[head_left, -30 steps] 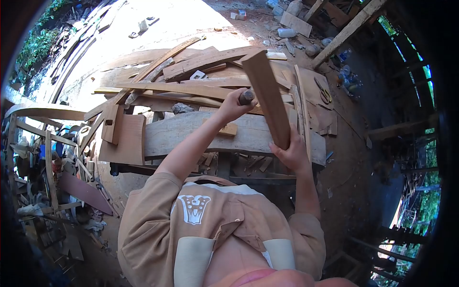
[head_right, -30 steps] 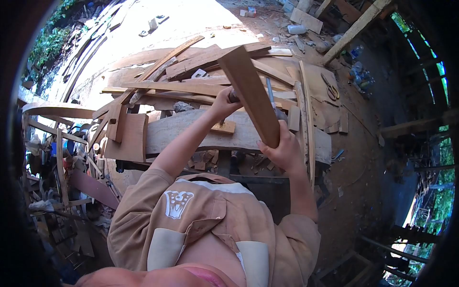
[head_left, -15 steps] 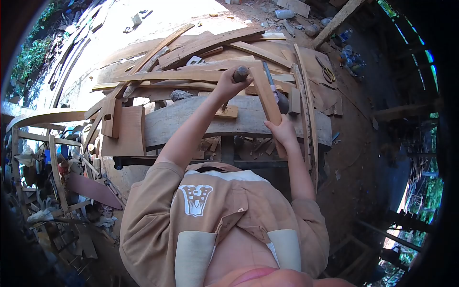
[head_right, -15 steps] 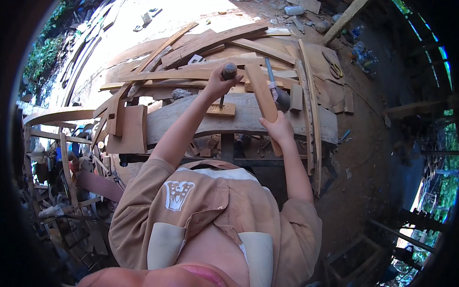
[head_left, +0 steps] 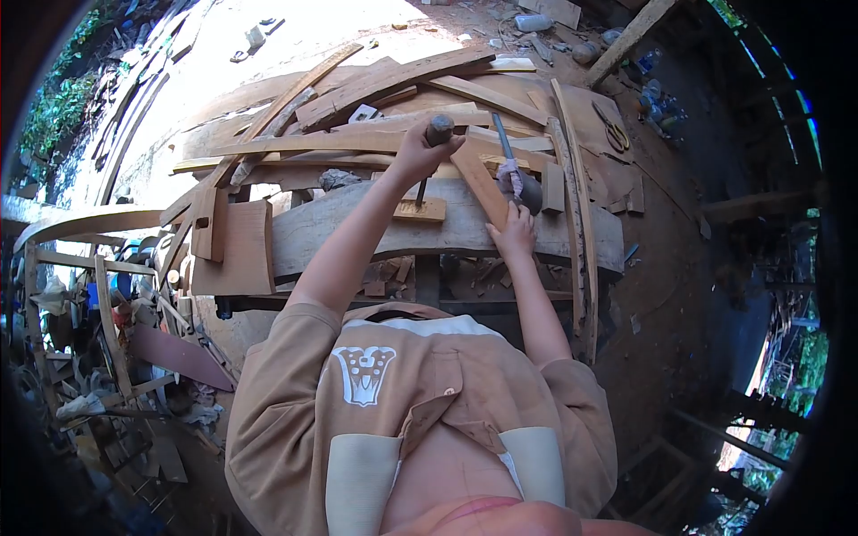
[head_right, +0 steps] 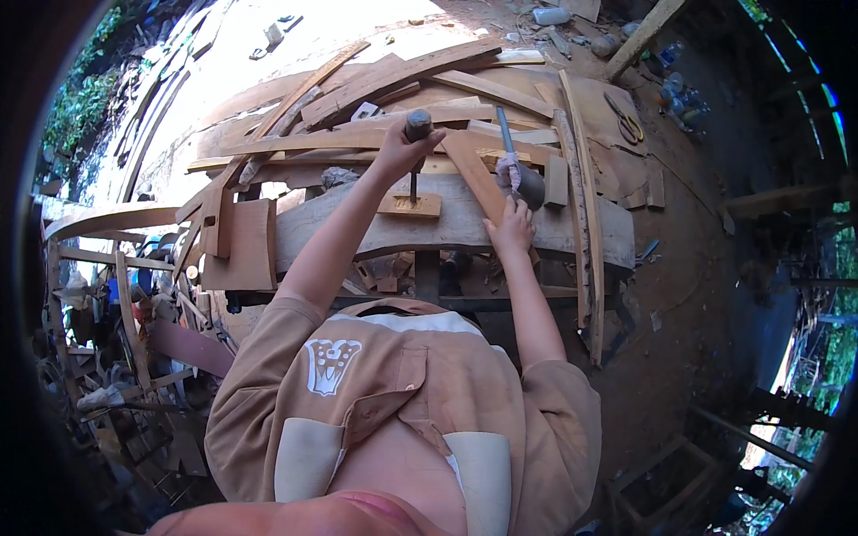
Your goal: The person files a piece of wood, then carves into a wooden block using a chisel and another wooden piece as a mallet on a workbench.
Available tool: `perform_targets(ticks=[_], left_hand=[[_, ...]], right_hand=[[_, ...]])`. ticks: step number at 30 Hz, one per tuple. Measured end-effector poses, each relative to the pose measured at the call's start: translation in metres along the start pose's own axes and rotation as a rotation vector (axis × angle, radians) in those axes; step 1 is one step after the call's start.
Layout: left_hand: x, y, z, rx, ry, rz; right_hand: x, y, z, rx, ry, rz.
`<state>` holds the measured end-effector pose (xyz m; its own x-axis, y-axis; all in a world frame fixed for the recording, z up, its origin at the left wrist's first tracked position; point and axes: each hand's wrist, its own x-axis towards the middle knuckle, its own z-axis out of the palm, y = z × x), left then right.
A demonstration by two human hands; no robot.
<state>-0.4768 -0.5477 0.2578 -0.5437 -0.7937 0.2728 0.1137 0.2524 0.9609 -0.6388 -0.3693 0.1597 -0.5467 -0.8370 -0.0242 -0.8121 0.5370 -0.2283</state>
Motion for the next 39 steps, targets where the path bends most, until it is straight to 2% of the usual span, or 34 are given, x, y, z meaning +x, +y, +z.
perform_targets(ticks=[2,5,8,10,14,19,39], left_hand=[[0.001,0.005,-0.002,0.02,-0.036,-0.095],[0.005,0.002,-0.004,0.086,-0.016,-0.038],[0.005,0.009,-0.013,-0.081,-0.01,-0.132],[0.005,0.007,-0.021,-0.081,-0.006,-0.143],[0.003,0.008,-0.031,-0.111,0.038,-0.169],[0.002,0.008,-0.037,-0.139,0.066,-0.1],[-0.003,0.011,-0.03,-0.087,0.031,-0.085]], right_hand=[[0.0,0.0,0.002,0.006,-0.024,0.004],[0.0,0.002,0.017,0.067,-0.035,0.034],[0.001,0.004,0.025,-0.013,0.082,0.014],[-0.001,0.004,0.029,-0.051,0.161,-0.007],[-0.001,0.004,0.03,-0.038,0.167,-0.012],[-0.002,0.003,0.03,-0.032,0.175,-0.002],[-0.002,0.003,0.027,-0.002,0.159,-0.013]])
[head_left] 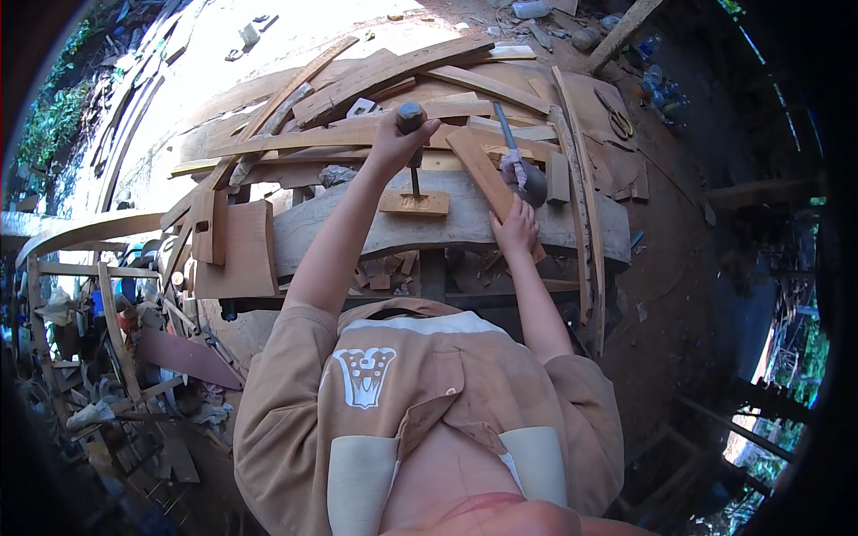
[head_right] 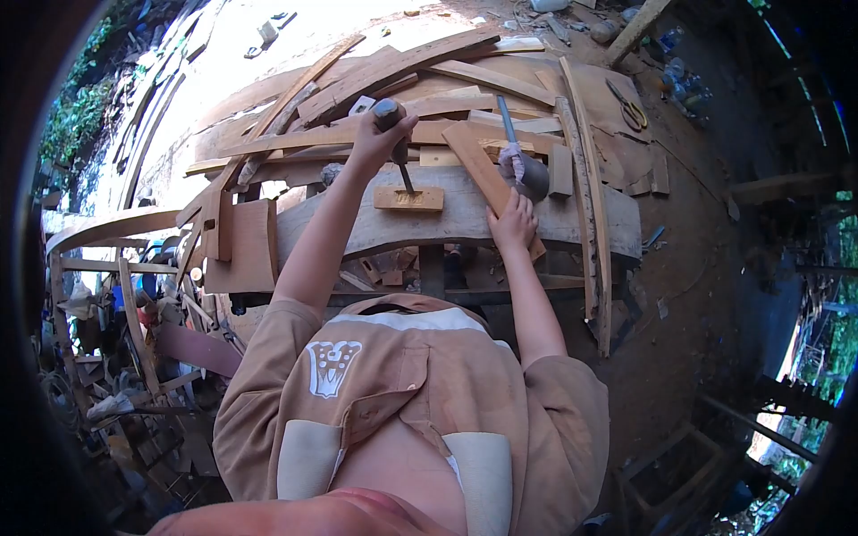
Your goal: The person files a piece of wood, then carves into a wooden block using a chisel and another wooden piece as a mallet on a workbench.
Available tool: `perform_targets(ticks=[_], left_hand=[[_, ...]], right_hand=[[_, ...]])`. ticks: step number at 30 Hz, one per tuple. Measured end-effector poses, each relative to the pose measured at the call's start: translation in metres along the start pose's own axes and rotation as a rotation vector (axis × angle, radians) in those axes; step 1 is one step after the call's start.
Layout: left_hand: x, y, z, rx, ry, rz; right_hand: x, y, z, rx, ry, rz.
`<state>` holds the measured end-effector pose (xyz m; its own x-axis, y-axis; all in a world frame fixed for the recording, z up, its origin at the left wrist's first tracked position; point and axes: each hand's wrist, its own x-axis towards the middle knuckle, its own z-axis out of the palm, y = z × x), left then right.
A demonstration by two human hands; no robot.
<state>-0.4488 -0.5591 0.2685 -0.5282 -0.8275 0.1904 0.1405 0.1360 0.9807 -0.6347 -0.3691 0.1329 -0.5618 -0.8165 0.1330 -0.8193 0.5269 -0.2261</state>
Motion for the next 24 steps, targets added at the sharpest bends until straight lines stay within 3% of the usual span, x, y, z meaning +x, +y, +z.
perform_targets(ticks=[14,20,22,24], left_hand=[[-0.005,-0.005,0.007,-0.004,-0.012,0.011],[-0.004,-0.008,0.009,0.068,-0.006,0.045],[-0.004,-0.011,0.008,0.112,0.009,0.079],[-0.007,-0.007,0.008,0.072,0.007,0.04]], right_hand=[[0.001,0.001,0.001,0.014,0.007,0.018],[0.017,-0.005,-0.029,-0.002,-0.175,0.037],[0.027,-0.011,-0.062,0.121,-0.421,0.168],[0.035,-0.008,-0.083,0.204,-0.364,0.101]])
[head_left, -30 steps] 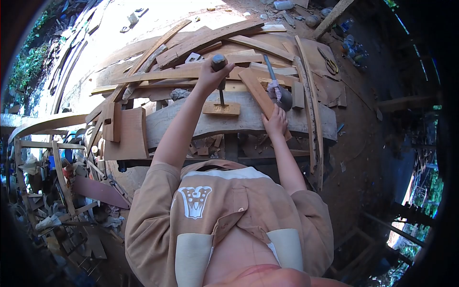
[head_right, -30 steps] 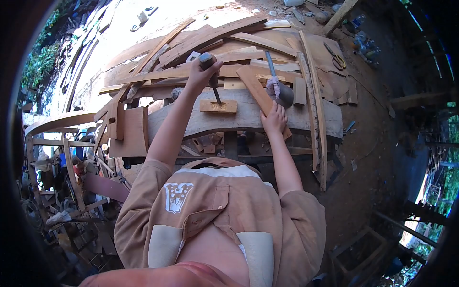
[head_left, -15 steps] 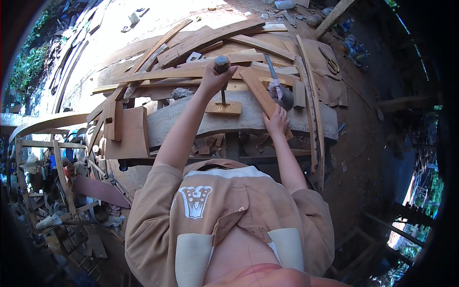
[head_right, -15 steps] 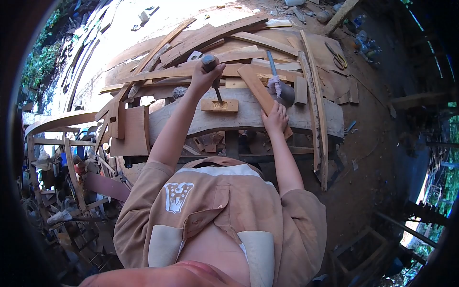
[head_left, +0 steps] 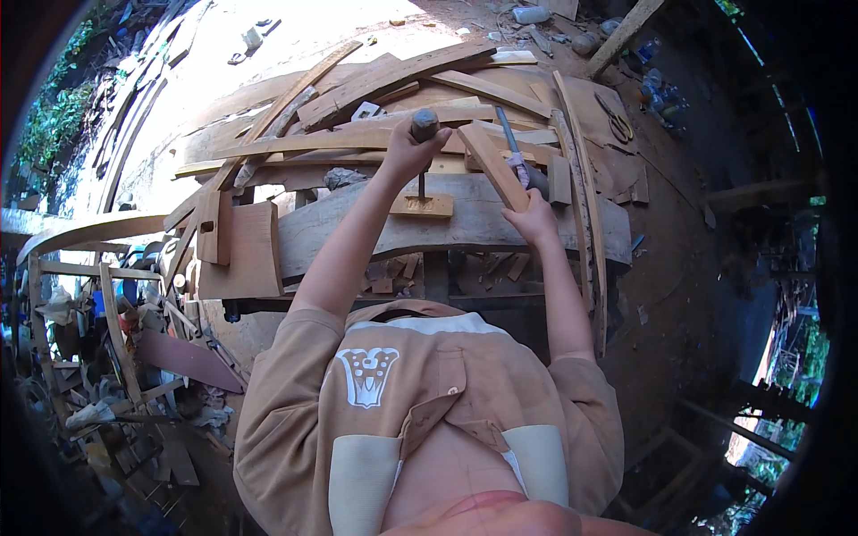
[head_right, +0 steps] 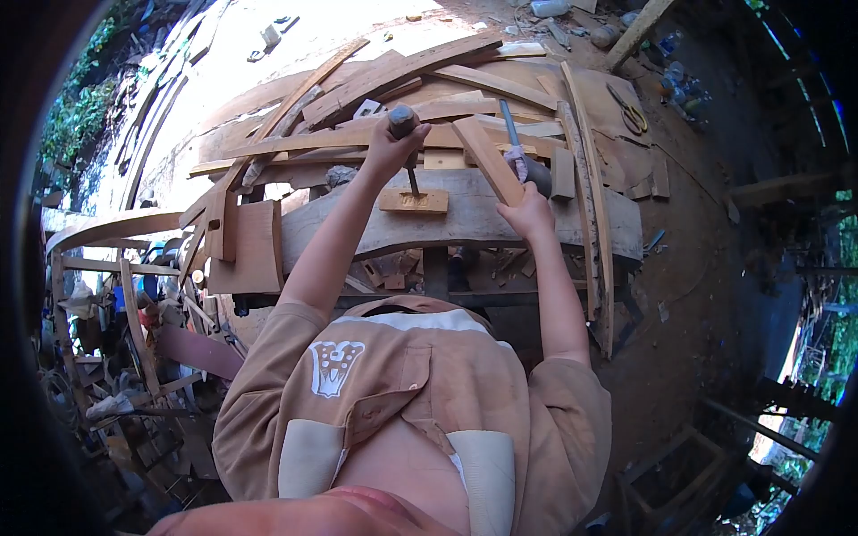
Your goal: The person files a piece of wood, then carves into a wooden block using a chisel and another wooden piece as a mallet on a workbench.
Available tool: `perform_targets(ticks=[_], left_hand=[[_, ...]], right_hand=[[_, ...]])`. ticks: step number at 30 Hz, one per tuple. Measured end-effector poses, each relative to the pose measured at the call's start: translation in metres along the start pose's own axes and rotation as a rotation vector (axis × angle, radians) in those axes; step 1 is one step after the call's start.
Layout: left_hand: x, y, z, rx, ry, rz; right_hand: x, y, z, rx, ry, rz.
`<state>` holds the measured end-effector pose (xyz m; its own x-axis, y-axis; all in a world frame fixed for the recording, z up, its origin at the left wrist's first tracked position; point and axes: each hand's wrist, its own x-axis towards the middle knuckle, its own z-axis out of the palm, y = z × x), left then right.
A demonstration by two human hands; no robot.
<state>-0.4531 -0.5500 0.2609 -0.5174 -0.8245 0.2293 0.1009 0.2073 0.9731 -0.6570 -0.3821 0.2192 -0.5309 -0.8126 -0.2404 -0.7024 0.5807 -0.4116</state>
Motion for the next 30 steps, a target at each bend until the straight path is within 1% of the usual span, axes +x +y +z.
perform_targets(ticks=[1,3,5,6,8,9,11,12,13,14,15,16,17,19,20,21,23,24,25,27,28,29,30], left_hand=[[0.0,0.002,0.001,-0.04,-0.002,-0.038],[0.003,-0.002,0.001,-0.012,0.006,-0.031],[0.003,-0.002,0.002,0.017,0.013,-0.036],[0.003,0.001,0.003,0.006,0.004,-0.045],[0.003,0.002,0.005,-0.007,-0.005,-0.051],[0.003,0.001,0.006,0.026,0.001,-0.033],[0.003,-0.003,0.006,0.06,0.012,-0.011],[0.003,-0.006,0.007,0.011,0.006,-0.004],[0.002,-0.004,0.006,-0.036,-0.003,0.002],[0.001,0.0,0.004,-0.027,-0.013,-0.039],[0.003,0.001,0.003,-0.026,-0.01,-0.032],[0.003,0.0,0.003,-0.014,-0.008,-0.014],[0.001,-0.002,0.004,-0.004,-0.009,0.001],[0.001,-0.004,0.006,0.008,-0.001,0.02],[0.002,-0.004,0.007,0.023,0.008,0.043],[0.001,-0.003,0.008,0.023,0.007,0.046],[-0.002,0.0,0.009,-0.05,-0.036,-0.018],[-0.004,-0.002,0.008,-0.049,-0.043,-0.022],[-0.003,-0.003,0.006,-0.027,-0.042,-0.03],[0.005,-0.005,0.006,-0.011,-0.037,-0.03],[0.004,-0.006,0.007,-0.005,-0.027,0.002],[0.002,-0.007,0.008,0.003,-0.016,0.034],[0.002,-0.008,0.01,0.001,-0.011,0.032]], right_hand=[[-0.001,-0.003,-0.013,0.069,0.046,-0.088],[-0.009,-0.024,-0.046,0.113,0.091,-0.128],[-0.023,-0.048,-0.073,0.52,0.344,-0.481],[-0.03,-0.058,-0.081,0.517,0.343,-0.479],[-0.041,-0.073,-0.093,0.668,0.483,-0.597],[-0.043,-0.076,-0.095,0.667,0.483,-0.598],[-0.05,-0.083,-0.101,0.421,0.234,-0.69],[-0.056,-0.09,-0.112,-0.022,0.122,-0.555],[-0.06,-0.091,-0.118,-0.021,0.122,-0.559],[-0.06,-0.089,-0.125,0.028,0.169,-0.564],[-0.059,-0.087,-0.129,0.076,0.216,-0.572],[-0.056,-0.087,-0.129,0.163,0.339,-0.651],[-0.057,-0.088,-0.127,0.16,0.337,-0.65],[-0.06,-0.09,-0.118,0.568,0.484,-0.622],[-0.061,-0.088,-0.112,0.599,0.433,-0.606],[-0.061,-0.089,-0.114,0.599,0.435,-0.608],[-0.062,-0.091,-0.119,-0.103,0.072,-0.458],[-0.053,-0.078,-0.116,0.056,0.054,-0.522],[-0.056,-0.079,-0.12,0.058,0.058,-0.516],[-0.061,-0.086,-0.133,0.091,0.255,-0.56],[-0.06,-0.085,-0.129,0.271,0.336,-0.628],[-0.063,-0.086,-0.125,0.272,0.331,-0.62],[-0.064,-0.088,-0.122,0.438,0.295,-0.615]])
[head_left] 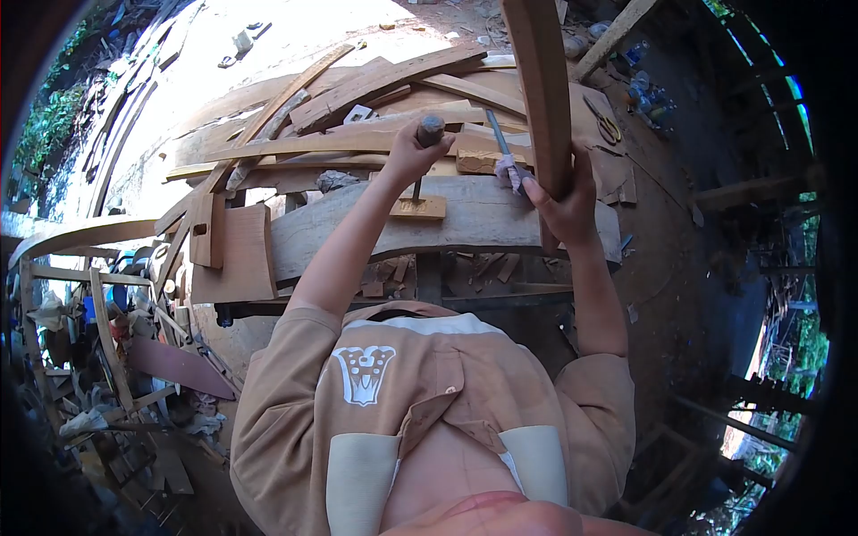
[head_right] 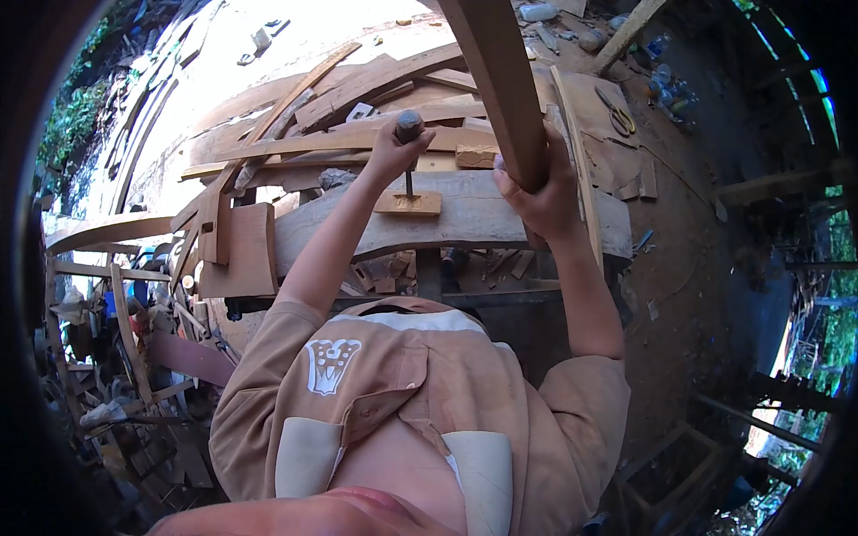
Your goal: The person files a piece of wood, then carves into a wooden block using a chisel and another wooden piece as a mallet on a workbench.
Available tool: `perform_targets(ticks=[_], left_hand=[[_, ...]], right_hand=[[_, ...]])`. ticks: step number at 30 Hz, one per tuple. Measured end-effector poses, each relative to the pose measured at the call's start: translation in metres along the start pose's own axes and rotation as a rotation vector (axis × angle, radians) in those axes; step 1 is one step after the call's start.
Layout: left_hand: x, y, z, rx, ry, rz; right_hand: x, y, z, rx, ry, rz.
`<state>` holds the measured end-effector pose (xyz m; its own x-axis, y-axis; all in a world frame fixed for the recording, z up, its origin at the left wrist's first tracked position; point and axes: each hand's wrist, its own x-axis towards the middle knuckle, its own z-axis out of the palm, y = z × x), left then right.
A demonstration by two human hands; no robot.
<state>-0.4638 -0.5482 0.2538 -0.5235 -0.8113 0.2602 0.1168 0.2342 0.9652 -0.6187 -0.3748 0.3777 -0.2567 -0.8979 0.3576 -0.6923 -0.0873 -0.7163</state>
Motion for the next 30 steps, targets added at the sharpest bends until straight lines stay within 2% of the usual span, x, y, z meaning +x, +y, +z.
perform_targets(ticks=[1,2,3,4,5,7,8,9,11,12,13,15,19,22,24,30], left_hand=[[0.0,-0.001,0.003,0.0,-0.002,-0.001],[-0.001,-0.002,0.006,-0.023,-0.008,0.023],[-0.001,-0.003,0.007,-0.046,-0.015,0.048],[-0.005,0.017,0.002,-0.071,-0.091,-0.175],[-0.007,0.017,0.001,-0.068,-0.098,-0.178],[-0.003,0.017,0.0,-0.018,-0.076,-0.131],[-0.001,0.009,0.001,0.042,-0.027,0.072],[-0.001,0.005,0.002,0.037,-0.031,0.068],[-0.001,0.005,0.001,0.017,-0.051,-0.037],[-0.001,0.005,0.002,0.045,-0.026,0.023],[0.0,0.006,0.003,0.045,-0.028,0.024],[0.0,0.007,0.003,0.062,-0.017,0.014],[-0.001,0.01,0.002,0.048,-0.021,-0.001],[0.0,0.008,0.002,0.014,-0.035,-0.089],[0.002,0.005,0.003,0.062,-0.006,0.011],[0.004,0.003,0.001,0.031,-0.011,0.013]], right_hand=[[-0.001,0.0,0.002,0.162,0.022,0.027],[0.001,0.005,0.008,-0.052,-0.061,-0.015],[0.001,0.001,0.003,-0.343,-0.351,0.098],[0.0,0.007,0.003,-0.278,-0.355,0.122],[-0.002,0.014,0.002,-0.212,-0.357,0.149],[0.001,0.015,-0.001,-0.274,-0.281,0.152],[-0.001,0.015,-0.002,-0.336,-0.212,0.164],[-0.004,0.021,0.0,-0.338,-0.213,0.171],[-0.009,0.045,0.014,-0.15,-0.04,0.236],[-0.011,0.057,0.022,-0.192,0.004,0.246],[-0.013,0.069,0.03,-0.192,0.006,0.247],[-0.018,0.096,0.048,-0.233,-0.027,0.479],[-0.037,0.146,0.093,-0.446,-0.082,0.523],[-0.047,0.165,0.12,-0.532,-0.073,0.462],[-0.049,0.171,0.13,-0.591,-0.074,0.435],[-0.04,0.16,0.138,-0.685,0.048,0.34]])
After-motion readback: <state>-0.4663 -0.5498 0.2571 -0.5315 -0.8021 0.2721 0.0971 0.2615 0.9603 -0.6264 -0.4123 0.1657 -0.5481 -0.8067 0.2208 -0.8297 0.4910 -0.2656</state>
